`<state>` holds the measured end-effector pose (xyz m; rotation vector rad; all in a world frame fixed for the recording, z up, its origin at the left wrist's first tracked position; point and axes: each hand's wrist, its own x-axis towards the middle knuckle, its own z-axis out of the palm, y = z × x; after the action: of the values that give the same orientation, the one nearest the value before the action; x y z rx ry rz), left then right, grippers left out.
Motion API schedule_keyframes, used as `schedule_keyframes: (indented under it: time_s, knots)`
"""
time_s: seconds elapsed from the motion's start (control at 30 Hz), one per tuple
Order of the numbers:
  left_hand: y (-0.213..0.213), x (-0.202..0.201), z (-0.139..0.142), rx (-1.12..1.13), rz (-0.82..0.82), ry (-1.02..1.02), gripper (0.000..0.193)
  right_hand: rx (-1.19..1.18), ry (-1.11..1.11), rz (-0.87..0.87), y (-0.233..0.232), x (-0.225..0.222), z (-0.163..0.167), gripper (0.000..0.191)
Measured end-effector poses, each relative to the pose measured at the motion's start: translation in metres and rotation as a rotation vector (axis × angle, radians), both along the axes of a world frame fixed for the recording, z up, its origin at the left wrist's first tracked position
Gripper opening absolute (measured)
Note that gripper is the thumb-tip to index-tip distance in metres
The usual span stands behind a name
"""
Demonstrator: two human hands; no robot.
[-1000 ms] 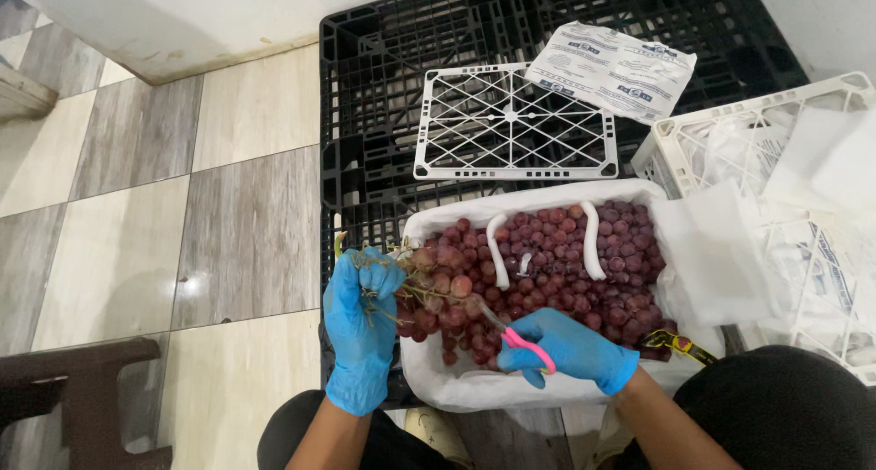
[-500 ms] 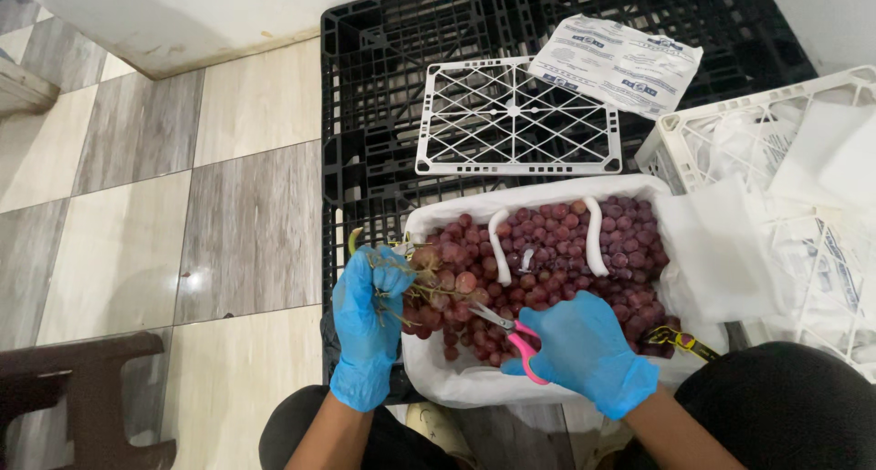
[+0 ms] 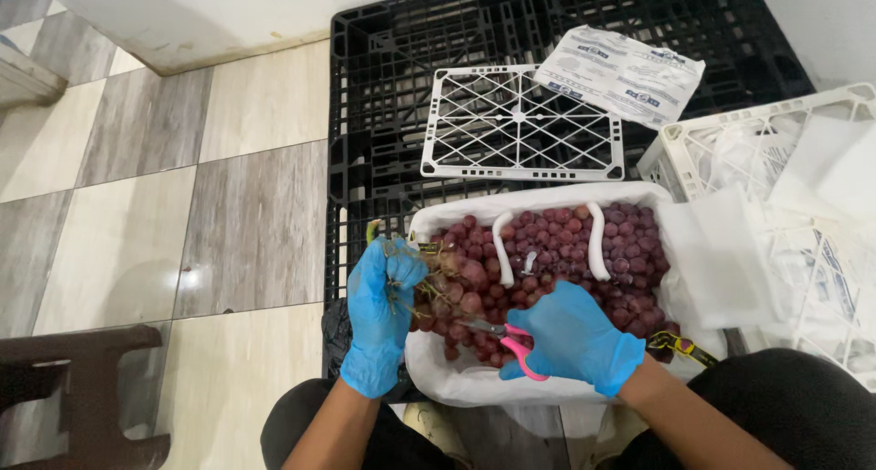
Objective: The person sits on the floor and uses pink scissors to trim stems and remove unwanted parts from grape bunches in a white styrofoam container. The person handles the grapes and scissors with gloved hands, cutting and discarding stems into a black bag.
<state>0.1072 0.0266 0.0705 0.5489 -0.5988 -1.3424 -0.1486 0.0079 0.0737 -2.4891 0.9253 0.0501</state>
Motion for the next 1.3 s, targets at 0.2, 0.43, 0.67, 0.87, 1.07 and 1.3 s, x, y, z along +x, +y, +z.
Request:
schedule_keyframes:
  time_s: [0.2,0.43,0.67,0.87,1.07,1.3]
  knots:
    - [-0.007,0.004,-0.004,0.066,0.06,-0.011,0.034,-0.036,-0.026,0.07,0.0,0.009,-0.018,0.064]
    - [-0.009,-0.006,-0.001,0.051,0.076,-0.035,0.039,-0.083,-0.226,-0.003,0.007,0.018,-0.037,0.057]
    - [-0.016,-0.012,-0.002,0.004,0.125,-0.032,0.04,-0.159,-0.318,-0.084,0.013,0.019,-0.063,0.055]
    - [-0.026,-0.012,-0.006,0.006,0.164,0.003,0.04,-0.262,-0.299,-0.096,0.01,0.005,-0.076,0.04]
    - [-0.028,-0.011,-0.005,-0.007,0.209,-0.017,0.04,0.128,-0.141,-0.317,0.008,-0.009,-0.049,0.058]
    - [-0.023,-0.006,0.0,0.029,0.204,0.03,0.039,0.222,-0.268,-0.356,0.007,0.001,-0.03,0.058]
